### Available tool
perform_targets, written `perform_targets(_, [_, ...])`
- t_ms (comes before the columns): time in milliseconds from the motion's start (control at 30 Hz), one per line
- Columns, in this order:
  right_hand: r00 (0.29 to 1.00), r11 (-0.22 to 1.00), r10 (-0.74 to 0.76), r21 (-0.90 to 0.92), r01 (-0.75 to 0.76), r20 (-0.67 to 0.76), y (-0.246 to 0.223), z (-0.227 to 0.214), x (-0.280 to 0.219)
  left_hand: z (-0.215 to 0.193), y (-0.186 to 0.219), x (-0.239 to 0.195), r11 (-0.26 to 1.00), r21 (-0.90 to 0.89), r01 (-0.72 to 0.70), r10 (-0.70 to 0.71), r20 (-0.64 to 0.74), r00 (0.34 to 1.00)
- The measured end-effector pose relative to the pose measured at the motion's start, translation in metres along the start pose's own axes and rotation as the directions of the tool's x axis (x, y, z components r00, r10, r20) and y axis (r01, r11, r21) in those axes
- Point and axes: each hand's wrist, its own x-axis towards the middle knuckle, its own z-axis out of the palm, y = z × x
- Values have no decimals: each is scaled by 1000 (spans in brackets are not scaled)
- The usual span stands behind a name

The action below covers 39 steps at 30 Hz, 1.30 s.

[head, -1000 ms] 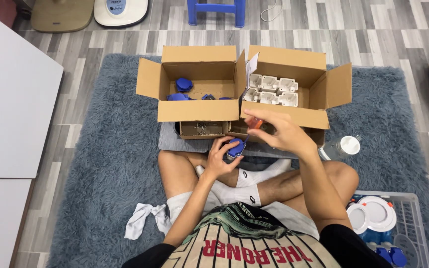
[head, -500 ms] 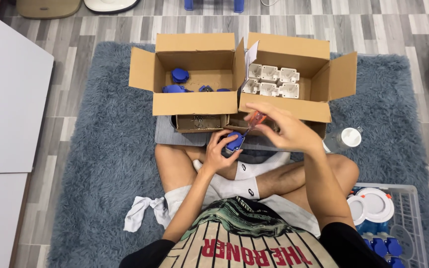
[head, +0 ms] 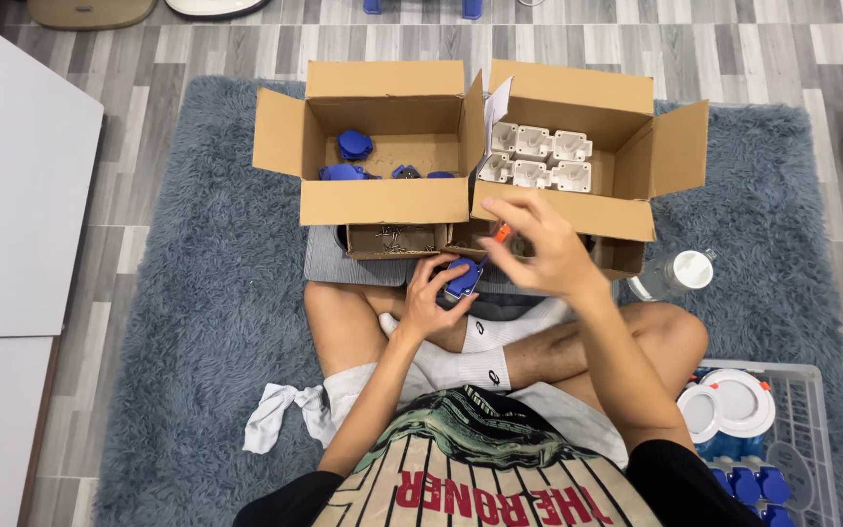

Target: Assemble small electrical components by joining plastic housings and using a screwdriver

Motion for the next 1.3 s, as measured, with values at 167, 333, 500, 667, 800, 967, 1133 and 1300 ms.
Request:
perform_targets(167, [956, 917, 99, 348, -195, 277, -18, -34, 7, 0, 1, 0, 1000, -6, 9, -9, 8, 1000])
perform_targets(333, [982, 970, 91, 210, -125, 166, -14, -20, 6, 1, -2, -2, 1000, 1, 17, -17, 9, 1000])
perform_targets(500, [973, 992, 23, -118, -51, -230, 9, 22, -22, 2, -1, -2, 1000, 3, -11, 12, -20, 1000])
perform_targets(667, [966, 986, 16, -158, -59, -260, 13, 23, -37, 4, -2, -14, 999, -7, 42, -42, 10, 999])
perform_targets(800, [957, 997, 72, 18, -69, -283, 0, -5, -35, 2, -5, -4, 1000, -18, 9, -9, 1, 1000])
perform_targets(967, [972, 968, 218, 148, -203, -89, -17, -63, -67, 2, -7, -6, 1000, -20, 18, -18, 12, 1000])
perform_targets(1133, [813, 842, 456, 118, -526, 362, -39, -16, -116, 1, -1, -5, 998, -33, 55, -55, 27, 998])
perform_targets(1300, [452, 708, 258, 152, -689, 854, -52, 51, -161, -2, 3, -5, 995, -64, 82, -80, 41, 996])
